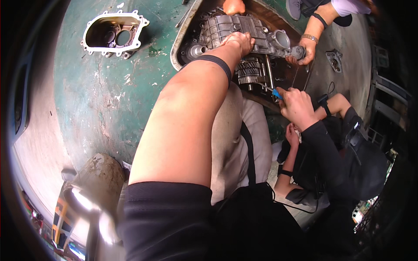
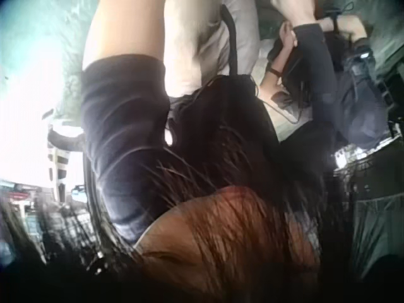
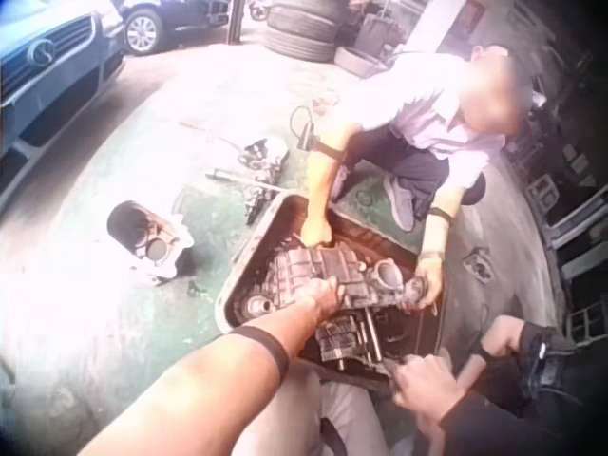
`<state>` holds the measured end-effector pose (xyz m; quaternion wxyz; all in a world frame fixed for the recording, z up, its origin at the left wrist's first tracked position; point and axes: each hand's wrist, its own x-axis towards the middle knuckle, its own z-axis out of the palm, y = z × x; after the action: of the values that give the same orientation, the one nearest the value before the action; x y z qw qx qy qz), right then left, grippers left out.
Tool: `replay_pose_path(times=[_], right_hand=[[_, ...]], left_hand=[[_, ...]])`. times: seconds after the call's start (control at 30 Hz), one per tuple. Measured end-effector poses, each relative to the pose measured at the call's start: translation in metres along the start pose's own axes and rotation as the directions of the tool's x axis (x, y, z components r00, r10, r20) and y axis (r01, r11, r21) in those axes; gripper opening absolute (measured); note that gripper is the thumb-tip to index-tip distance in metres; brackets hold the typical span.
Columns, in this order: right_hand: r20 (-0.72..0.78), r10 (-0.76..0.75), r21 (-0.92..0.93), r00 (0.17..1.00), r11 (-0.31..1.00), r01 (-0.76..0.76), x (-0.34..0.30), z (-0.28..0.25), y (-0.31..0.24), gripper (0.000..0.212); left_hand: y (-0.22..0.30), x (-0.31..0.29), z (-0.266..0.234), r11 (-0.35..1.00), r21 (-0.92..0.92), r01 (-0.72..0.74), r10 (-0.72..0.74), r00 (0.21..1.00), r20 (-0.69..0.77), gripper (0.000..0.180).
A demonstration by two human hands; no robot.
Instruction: The person uses pliers and a screwdriver to remove a small retaining clip from a shaft inside a disassembled gearbox. A second person assists by holding the assembly and using a screwdriver. The clip is removed and set aside.
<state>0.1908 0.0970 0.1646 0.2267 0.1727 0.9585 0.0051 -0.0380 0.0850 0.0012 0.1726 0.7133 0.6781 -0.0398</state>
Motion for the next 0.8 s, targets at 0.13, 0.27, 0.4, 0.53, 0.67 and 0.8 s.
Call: replay_pose_path(times=[0.13, 0.27, 0.4, 0.53, 0.67, 0.8], right_hand=[[-0.128, 0.148, 0.028, 0.981, 0.989, -0.146, -0.031, 0.03, -0.013, 0.038], [-0.218, 0.121, 0.137, 0.969, 0.986, -0.092, -0.041, 0.059, 0.007, 0.043], [-0.173, -0.004, 0.165, 0.985, 0.986, 0.033, -0.035, 0.069, 0.042, 0.048], [-0.085, -0.121, 0.255, 0.989, 0.957, 0.139, -0.013, 0.051, 0.064, 0.046], [0.128, -0.156, 0.244, 0.979, 0.962, 0.121, 0.005, 0.032, 0.068, 0.053], [0.067, -0.264, 0.204, 0.962, 0.948, 0.246, 0.013, 0.022, 0.079, 0.043]], left_hand=[[-0.002, 0.0, -0.003, 0.996, -0.07, 0.053, -0.051, 0.999, 0.017, 0.047], [-0.004, 0.0, -0.002, 0.993, 0.111, -0.038, 0.038, 0.999, 0.002, 0.048], [-0.009, 0.001, 0.003, 0.956, 0.253, -0.148, 0.151, 0.989, 0.009, 0.055], [-0.017, 0.008, 0.013, 0.939, 0.316, -0.135, 0.148, 0.989, -0.016, 0.06], [-0.019, 0.015, 0.02, 0.964, 0.219, -0.149, 0.14, 0.989, 0.056, 0.054], [-0.019, 0.008, 0.014, 0.849, 0.461, -0.258, 0.305, 0.952, -0.029, 0.043]])
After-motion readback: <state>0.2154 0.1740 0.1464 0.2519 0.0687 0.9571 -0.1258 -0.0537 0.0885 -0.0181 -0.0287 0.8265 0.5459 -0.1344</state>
